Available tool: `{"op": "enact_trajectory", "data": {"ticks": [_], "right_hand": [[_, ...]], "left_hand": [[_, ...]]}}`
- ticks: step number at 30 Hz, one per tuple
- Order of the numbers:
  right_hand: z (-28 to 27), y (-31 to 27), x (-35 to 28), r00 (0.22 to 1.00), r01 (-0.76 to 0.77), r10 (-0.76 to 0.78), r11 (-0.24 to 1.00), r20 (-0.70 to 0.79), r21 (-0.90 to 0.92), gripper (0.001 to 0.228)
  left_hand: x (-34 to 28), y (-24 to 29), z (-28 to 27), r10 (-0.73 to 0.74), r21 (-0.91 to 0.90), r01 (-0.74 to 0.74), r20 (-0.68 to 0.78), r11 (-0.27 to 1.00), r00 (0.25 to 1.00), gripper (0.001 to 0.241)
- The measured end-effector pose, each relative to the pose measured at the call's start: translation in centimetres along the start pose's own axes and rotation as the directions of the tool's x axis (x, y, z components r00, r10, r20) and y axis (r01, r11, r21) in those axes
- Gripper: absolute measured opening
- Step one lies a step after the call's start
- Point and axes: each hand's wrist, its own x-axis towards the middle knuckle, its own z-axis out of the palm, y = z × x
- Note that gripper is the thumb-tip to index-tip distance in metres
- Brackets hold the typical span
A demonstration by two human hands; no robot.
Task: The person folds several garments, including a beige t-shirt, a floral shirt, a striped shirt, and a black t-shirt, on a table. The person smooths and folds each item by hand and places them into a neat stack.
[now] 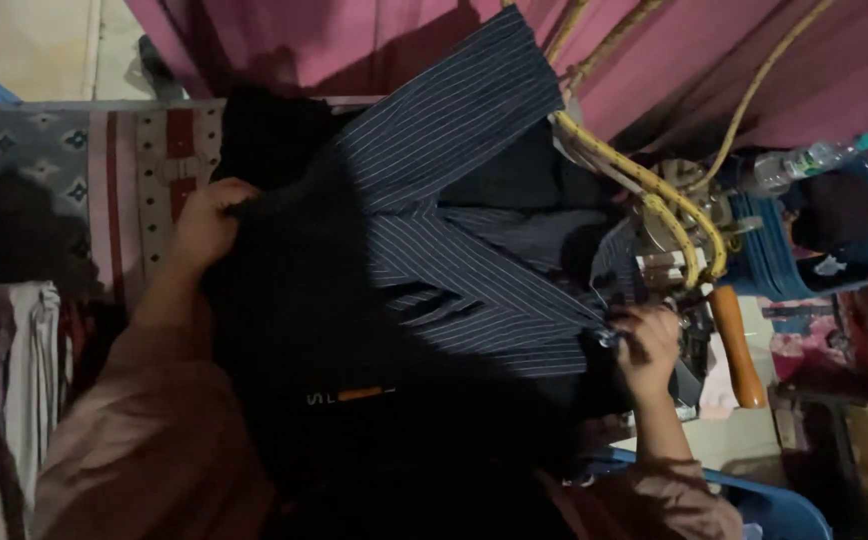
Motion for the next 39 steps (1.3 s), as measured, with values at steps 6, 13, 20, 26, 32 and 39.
{"op": "enact_trajectory", "data": {"ticks": [6, 13, 20, 26, 32, 39], "right_hand": [[1.0, -0.1, -4.1, 0.954, -0.173, 0.200, 0.975, 0.224, -0.136, 0.037], [0.7, -2.6, 2.8, 0.945, -0.285, 0.286, 0.958, -0.158, 0.029, 0.029], [15.0, 1.2, 16.0, 0.803, -0.476, 0.535, 0.310, 0.263, 0.823, 0.054], [18.7, -0.1, 26.4, 0.464, -0.637, 0.413, -0.459, 0.783, 0.620, 0.057], [12.6, -5.5, 16.1, 0.860, -0.191, 0.369, -0.406, 0.352, 0.894, 0.070], [5.6, -6.9, 3.8, 0.871, 0.014, 0.381, -0.650, 0.310, 0.760, 0.089]], "left_hand": [[0.2, 2.1, -0.7, -0.184, 0.188, 0.170, 0.059, 0.967, 0.981, 0.050], [0.7, 2.2, -1.5, 0.084, 0.233, -0.110, 0.121, 0.966, 0.989, 0.053], [1.0, 4.9, -0.7, -0.020, 0.375, -0.031, 0.131, 0.926, 0.991, 0.054], [0.2, 4.6, -0.8, -0.089, 0.185, 0.082, 0.030, 0.979, 0.996, 0.042], [-1.2, -0.4, -0.1, -0.020, 0.036, 0.020, -0.004, 0.999, 1.000, 0.026], [-0.6, -3.5, -0.6, 0.031, 0.075, -0.037, 0.085, 0.996, 0.996, 0.030]]}}
